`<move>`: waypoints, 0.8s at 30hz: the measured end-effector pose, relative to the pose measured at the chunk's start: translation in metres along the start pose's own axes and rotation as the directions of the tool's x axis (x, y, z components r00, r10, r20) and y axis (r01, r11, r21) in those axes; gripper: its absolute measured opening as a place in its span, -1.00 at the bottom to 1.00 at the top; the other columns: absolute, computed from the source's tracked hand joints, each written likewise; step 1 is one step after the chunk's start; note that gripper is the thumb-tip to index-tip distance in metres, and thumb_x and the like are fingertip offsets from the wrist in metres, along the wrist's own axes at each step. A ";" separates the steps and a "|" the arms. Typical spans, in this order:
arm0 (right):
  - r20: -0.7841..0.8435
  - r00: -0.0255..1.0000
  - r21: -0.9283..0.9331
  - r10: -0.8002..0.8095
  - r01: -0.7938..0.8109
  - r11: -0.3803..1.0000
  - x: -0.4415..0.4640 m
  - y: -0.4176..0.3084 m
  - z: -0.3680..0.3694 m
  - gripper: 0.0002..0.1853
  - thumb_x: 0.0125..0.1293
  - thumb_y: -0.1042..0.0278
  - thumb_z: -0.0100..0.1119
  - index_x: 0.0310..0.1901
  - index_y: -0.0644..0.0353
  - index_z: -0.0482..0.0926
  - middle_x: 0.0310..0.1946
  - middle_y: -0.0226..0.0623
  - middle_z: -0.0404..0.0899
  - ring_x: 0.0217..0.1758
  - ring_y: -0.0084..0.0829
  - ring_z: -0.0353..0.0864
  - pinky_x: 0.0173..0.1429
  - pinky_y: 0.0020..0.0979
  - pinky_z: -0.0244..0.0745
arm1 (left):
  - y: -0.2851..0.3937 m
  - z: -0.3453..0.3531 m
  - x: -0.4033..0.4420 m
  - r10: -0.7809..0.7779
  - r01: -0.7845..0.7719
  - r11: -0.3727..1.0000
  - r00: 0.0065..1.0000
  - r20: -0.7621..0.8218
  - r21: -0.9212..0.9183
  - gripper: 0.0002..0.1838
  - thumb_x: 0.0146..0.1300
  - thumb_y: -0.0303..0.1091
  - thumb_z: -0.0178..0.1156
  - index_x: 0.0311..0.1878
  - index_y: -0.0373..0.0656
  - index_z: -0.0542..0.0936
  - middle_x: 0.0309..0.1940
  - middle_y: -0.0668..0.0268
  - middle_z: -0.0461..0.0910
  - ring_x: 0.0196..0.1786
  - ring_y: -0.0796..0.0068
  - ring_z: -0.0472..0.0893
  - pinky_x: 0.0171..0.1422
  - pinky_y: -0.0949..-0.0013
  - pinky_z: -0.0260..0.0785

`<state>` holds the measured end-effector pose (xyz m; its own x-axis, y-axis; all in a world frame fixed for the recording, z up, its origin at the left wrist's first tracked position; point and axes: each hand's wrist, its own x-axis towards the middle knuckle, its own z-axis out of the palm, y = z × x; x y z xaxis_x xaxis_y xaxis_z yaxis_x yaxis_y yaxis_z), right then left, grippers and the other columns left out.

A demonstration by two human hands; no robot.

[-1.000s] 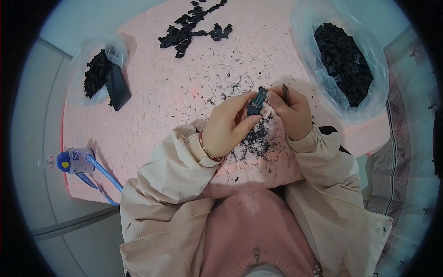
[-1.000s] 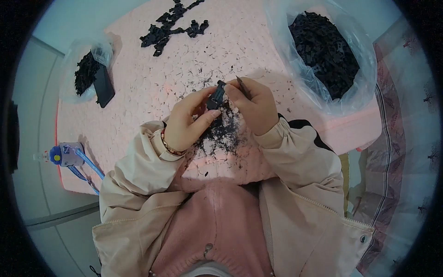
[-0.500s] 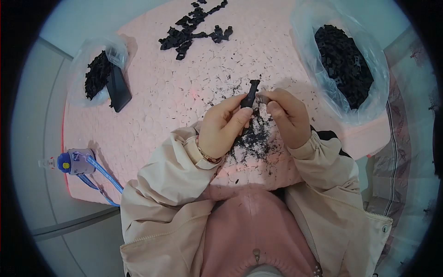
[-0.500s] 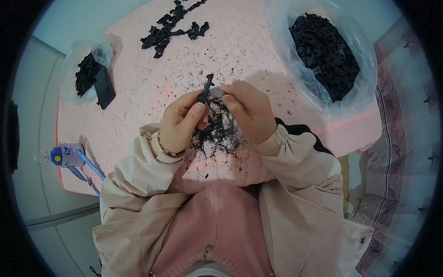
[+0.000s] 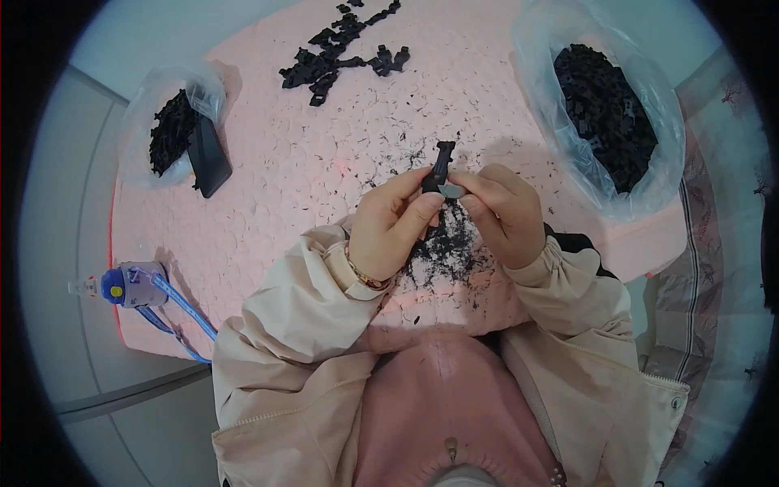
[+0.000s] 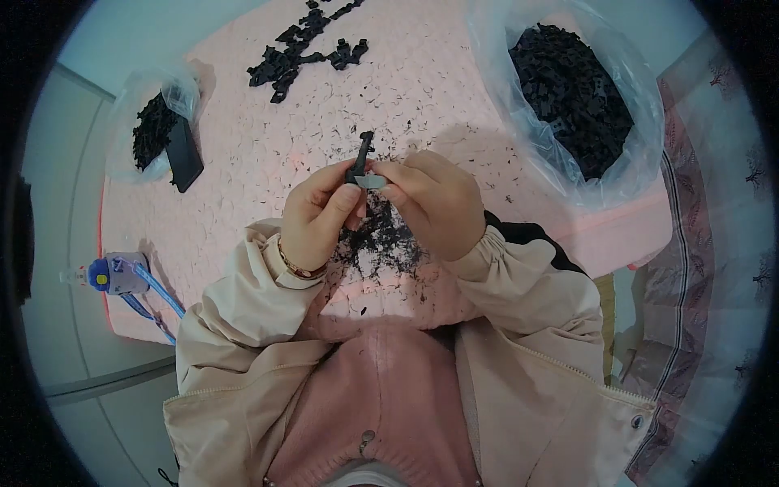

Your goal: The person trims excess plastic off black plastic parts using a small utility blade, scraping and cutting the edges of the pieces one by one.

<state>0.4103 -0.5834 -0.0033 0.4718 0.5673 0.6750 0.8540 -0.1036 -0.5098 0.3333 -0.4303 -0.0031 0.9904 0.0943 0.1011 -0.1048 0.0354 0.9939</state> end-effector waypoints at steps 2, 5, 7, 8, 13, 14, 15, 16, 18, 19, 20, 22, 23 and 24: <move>-0.011 1.000 -0.008 -0.011 0.011 1.000 0.000 0.000 0.000 -0.77 0.05 0.48 0.08 -0.19 0.24 0.48 -0.59 -0.26 0.37 -0.55 -0.29 0.38 -0.51 -0.39 0.27 | -0.001 0.000 0.000 0.002 -0.002 1.000 1.000 -0.002 0.004 -0.68 0.21 -0.39 0.01 -0.01 -0.38 0.38 -0.58 0.44 0.42 -0.53 0.76 0.34 -0.46 0.66 0.19; -0.064 0.998 -0.003 -0.013 0.013 1.000 0.001 -0.003 0.001 -0.79 0.04 0.47 0.09 -0.22 0.23 0.49 -0.59 -0.27 0.37 -0.56 -0.30 0.38 -0.52 -0.39 0.27 | -0.001 0.001 -0.001 0.004 -0.004 1.000 1.000 -0.008 0.008 -0.68 0.21 -0.40 0.01 -0.01 -0.37 0.38 -0.60 0.44 0.41 -0.54 0.76 0.34 -0.47 0.66 0.19; -0.090 0.996 -0.016 0.016 -0.018 1.000 0.000 -0.001 0.003 -0.80 0.04 0.47 0.10 -0.24 0.22 0.50 -0.59 -0.27 0.37 -0.57 -0.30 0.38 -0.52 -0.39 0.27 | -0.003 0.001 -0.001 0.010 -0.010 0.999 1.000 -0.011 0.043 -0.69 0.20 -0.41 0.01 -0.01 -0.37 0.39 -0.61 0.45 0.41 -0.55 0.76 0.34 -0.48 0.66 0.19; -0.102 0.994 -0.024 0.030 -0.033 0.999 -0.001 0.000 0.003 -0.81 0.03 0.47 0.10 -0.26 0.22 0.51 -0.60 -0.28 0.37 -0.57 -0.31 0.38 -0.51 -0.39 0.28 | -0.003 0.001 -0.001 0.015 -0.015 0.999 1.000 -0.014 0.037 -0.69 0.20 -0.41 0.01 -0.02 -0.37 0.39 -0.61 0.45 0.41 -0.55 0.76 0.33 -0.49 0.65 0.19; -0.094 0.994 -0.044 0.061 -0.065 0.997 0.001 -0.003 0.002 -0.82 0.03 0.47 0.11 -0.28 0.21 0.52 -0.61 -0.27 0.37 -0.57 -0.31 0.39 -0.50 -0.40 0.29 | -0.001 0.002 -0.001 -0.004 0.004 1.000 1.000 -0.010 -0.013 -0.69 0.20 -0.41 0.02 -0.02 -0.36 0.40 -0.63 0.45 0.40 -0.57 0.76 0.33 -0.50 0.65 0.19; -0.091 0.994 -0.050 0.067 -0.072 0.996 0.001 -0.003 0.002 -0.82 0.03 0.47 0.11 -0.28 0.21 0.52 -0.61 -0.27 0.37 -0.57 -0.31 0.39 -0.50 -0.40 0.29 | -0.001 0.003 -0.001 -0.002 0.003 1.000 1.000 -0.016 0.021 -0.70 0.20 -0.41 0.01 -0.03 -0.36 0.40 -0.63 0.45 0.40 -0.58 0.76 0.33 -0.51 0.66 0.19; -0.113 0.991 -0.069 0.075 -0.083 0.994 0.001 0.000 0.001 -0.83 0.03 0.47 0.11 -0.28 0.22 0.52 -0.61 -0.27 0.37 -0.57 -0.31 0.39 -0.50 -0.40 0.28 | -0.001 0.004 -0.002 0.000 0.001 0.999 1.000 -0.022 0.054 -0.70 0.20 -0.41 0.01 -0.03 -0.35 0.40 -0.63 0.46 0.40 -0.58 0.77 0.33 -0.51 0.66 0.19; -0.136 0.987 -0.089 0.083 -0.095 0.992 0.001 0.005 0.000 -0.83 0.03 0.48 0.11 -0.28 0.22 0.52 -0.61 -0.26 0.37 -0.57 -0.31 0.38 -0.50 -0.40 0.28 | -0.002 0.004 -0.003 0.003 0.000 0.996 1.000 -0.028 0.087 -0.71 0.20 -0.41 0.01 -0.04 -0.35 0.41 -0.63 0.46 0.40 -0.58 0.77 0.33 -0.52 0.66 0.19; -0.161 0.982 -0.073 0.100 -0.113 0.991 0.000 0.007 0.000 -0.84 0.03 0.49 0.10 -0.29 0.23 0.52 -0.61 -0.26 0.37 -0.57 -0.31 0.37 -0.51 -0.40 0.26 | 0.001 0.006 -0.002 -0.003 0.003 1.000 1.000 -0.012 0.026 -0.73 0.21 -0.41 0.01 -0.06 -0.35 0.42 -0.63 0.46 0.40 -0.58 0.78 0.33 -0.52 0.67 0.19; -0.164 0.980 -0.037 0.110 -0.118 0.992 0.000 0.006 -0.001 -0.84 0.04 0.49 0.09 -0.29 0.24 0.52 -0.61 -0.26 0.37 -0.57 -0.31 0.37 -0.51 -0.40 0.26 | 0.002 0.007 -0.003 -0.005 0.005 1.000 1.000 -0.005 -0.006 -0.73 0.21 -0.40 0.00 -0.07 -0.35 0.42 -0.63 0.47 0.40 -0.59 0.78 0.33 -0.52 0.68 0.19; -0.168 0.979 -0.002 0.118 -0.120 0.993 0.000 0.005 -0.001 -0.84 0.05 0.49 0.09 -0.29 0.25 0.52 -0.61 -0.26 0.37 -0.58 -0.32 0.37 -0.51 -0.41 0.25 | 0.001 0.006 -0.002 -0.014 0.014 1.000 1.000 0.004 -0.002 -0.73 0.21 -0.41 -0.01 -0.07 -0.35 0.42 -0.62 0.46 0.41 -0.59 0.78 0.33 -0.52 0.68 0.19; -0.135 0.978 0.044 0.158 -0.154 0.987 0.001 0.003 -0.004 -0.84 0.06 0.49 0.08 -0.28 0.26 0.52 -0.61 -0.25 0.36 -0.58 -0.33 0.37 -0.51 -0.42 0.24 | 0.000 0.002 -0.001 -0.032 0.032 0.999 0.999 0.020 0.005 -0.74 0.22 -0.42 -0.02 -0.07 -0.35 0.41 -0.60 0.45 0.42 -0.59 0.78 0.32 -0.52 0.68 0.19; -0.117 0.977 0.067 0.179 -0.172 0.983 0.002 0.003 -0.005 -0.84 0.07 0.49 0.07 -0.27 0.26 0.52 -0.61 -0.25 0.36 -0.58 -0.34 0.36 -0.51 -0.43 0.24 | 0.001 0.002 -0.001 -0.022 0.022 1.000 0.999 0.023 -0.015 -0.73 0.22 -0.42 -0.02 -0.06 -0.35 0.41 -0.59 0.44 0.42 -0.59 0.78 0.32 -0.52 0.68 0.19; -0.102 0.980 0.071 0.169 -0.162 0.984 0.002 0.003 -0.004 -0.84 0.07 0.49 0.06 -0.27 0.27 0.52 -0.62 -0.25 0.36 -0.58 -0.34 0.36 -0.51 -0.43 0.24 | 0.002 0.004 -0.001 -0.010 0.011 0.999 1.000 0.027 -0.036 -0.73 0.22 -0.43 -0.03 -0.05 -0.36 0.40 -0.59 0.44 0.43 -0.59 0.78 0.31 -0.52 0.68 0.19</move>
<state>0.4145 -0.5859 -0.0010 0.6291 0.4554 0.6300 0.7484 -0.1358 -0.6492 0.3326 -0.4339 -0.0010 0.9935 0.0672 0.0919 -0.0967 0.0721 0.9927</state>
